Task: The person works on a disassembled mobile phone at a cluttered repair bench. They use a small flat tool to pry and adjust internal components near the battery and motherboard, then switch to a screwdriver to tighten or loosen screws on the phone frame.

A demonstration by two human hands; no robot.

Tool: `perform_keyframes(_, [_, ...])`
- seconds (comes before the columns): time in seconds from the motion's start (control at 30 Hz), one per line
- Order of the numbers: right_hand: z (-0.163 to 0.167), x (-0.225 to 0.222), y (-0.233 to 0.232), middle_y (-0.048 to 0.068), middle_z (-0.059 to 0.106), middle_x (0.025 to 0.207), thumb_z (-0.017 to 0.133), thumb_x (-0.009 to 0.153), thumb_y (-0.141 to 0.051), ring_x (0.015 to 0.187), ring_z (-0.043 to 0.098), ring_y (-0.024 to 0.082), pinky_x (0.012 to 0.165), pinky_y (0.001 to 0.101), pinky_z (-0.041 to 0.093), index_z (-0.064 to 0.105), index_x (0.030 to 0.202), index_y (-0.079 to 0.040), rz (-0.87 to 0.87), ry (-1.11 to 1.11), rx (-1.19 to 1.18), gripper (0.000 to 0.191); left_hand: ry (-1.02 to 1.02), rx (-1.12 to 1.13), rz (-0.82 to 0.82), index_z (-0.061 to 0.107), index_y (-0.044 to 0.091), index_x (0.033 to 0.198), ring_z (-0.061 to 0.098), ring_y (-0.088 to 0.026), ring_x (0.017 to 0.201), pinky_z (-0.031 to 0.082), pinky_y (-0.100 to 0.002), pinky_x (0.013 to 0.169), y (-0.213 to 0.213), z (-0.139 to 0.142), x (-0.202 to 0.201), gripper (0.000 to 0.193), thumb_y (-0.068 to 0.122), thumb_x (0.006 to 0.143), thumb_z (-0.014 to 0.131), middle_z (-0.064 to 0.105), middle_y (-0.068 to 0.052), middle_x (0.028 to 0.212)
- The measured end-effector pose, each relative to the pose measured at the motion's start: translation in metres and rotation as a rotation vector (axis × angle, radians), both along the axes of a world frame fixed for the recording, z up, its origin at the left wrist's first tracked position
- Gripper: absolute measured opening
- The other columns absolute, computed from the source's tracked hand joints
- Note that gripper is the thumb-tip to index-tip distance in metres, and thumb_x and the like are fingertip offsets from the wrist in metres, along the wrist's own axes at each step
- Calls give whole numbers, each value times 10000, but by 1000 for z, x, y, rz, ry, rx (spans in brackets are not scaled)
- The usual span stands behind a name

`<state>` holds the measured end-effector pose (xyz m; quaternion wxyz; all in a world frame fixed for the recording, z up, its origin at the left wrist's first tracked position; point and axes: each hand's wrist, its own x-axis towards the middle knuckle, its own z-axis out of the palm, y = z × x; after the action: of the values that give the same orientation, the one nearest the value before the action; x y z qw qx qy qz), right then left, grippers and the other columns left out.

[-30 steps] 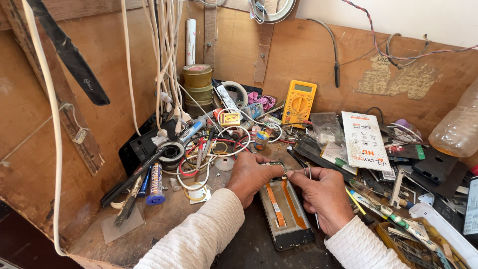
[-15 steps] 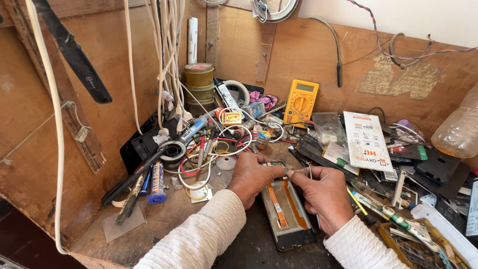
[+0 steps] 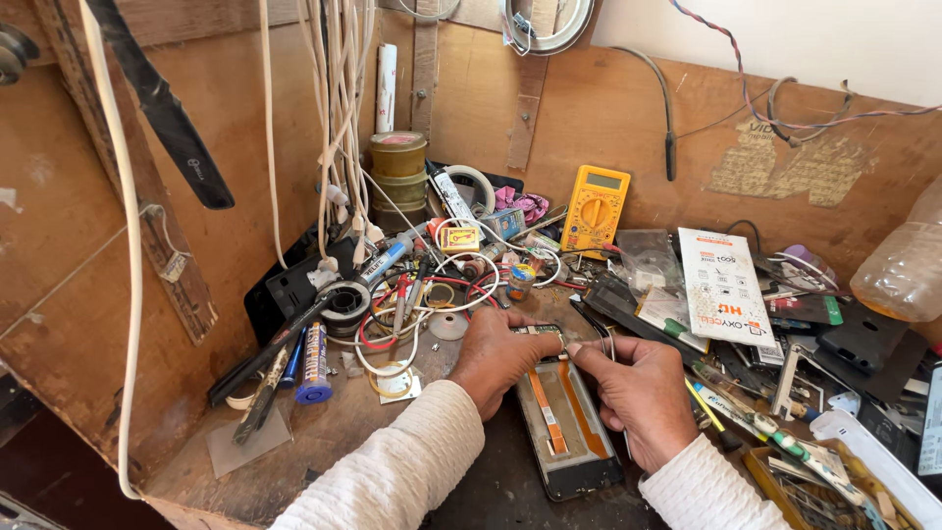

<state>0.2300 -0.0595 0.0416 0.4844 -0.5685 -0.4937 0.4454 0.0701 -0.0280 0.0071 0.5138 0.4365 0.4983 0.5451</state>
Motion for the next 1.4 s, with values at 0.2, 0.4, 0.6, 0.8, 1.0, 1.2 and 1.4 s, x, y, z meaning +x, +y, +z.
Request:
perform_keyframes(0.2, [2,5,-4,13,504,537,783,854,-134,354,339,80,303,271,228,732,854,63,-9,-5,9,203,-2,11,-8,667,-85,1114,729,-211,815,591,-330,692,-3,1,6,568,149,629,850,748,-167,966])
perform_keyframes(0.4, [4,1,-6,24,515,523,794,843,-136,342,346,87,302,272,224,744,847,66,-40,-43,24,208,18,4,32,619,-68,1153,721,-200,853,592,-322,724,-2,-3,6,617,150,635,874,726,-154,994])
perform_keyframes(0.6, [6,-5,-6,28,530,505,804,826,-147,328,361,91,306,272,230,766,846,70,-53,-70,46,221,-45,16,-22,681,-102,1109,731,-212,811,589,-336,683,1,-2,4,559,154,636,832,758,-169,960])
perform_keyframes(0.8, [7,2,-6,25,528,512,807,827,-144,327,345,86,309,272,221,767,855,66,-54,-48,40,216,-14,27,-4,676,-72,1082,723,-194,790,586,-327,675,-2,2,9,512,140,644,834,752,-153,937])
perform_keyframes(1.0, [6,2,-9,30,533,515,801,835,-139,327,342,86,302,275,216,760,851,78,-53,-32,32,221,-34,27,-11,685,-75,1075,731,-194,789,590,-322,679,-8,4,10,503,139,643,828,761,-153,933])
perform_keyframes(1.2, [6,2,-10,35,523,506,801,834,-134,323,341,91,303,276,214,755,841,81,-60,-41,31,220,-46,17,-32,705,-94,1067,725,-198,782,580,-320,664,-12,6,11,483,131,653,809,762,-161,931])
perform_keyframes(1.4, [11,18,-16,21,519,519,799,836,-142,338,341,82,313,271,218,759,866,76,-32,-7,24,224,-54,26,-23,682,-97,1092,731,-205,803,586,-320,683,-17,13,23,527,134,638,818,758,-164,952])
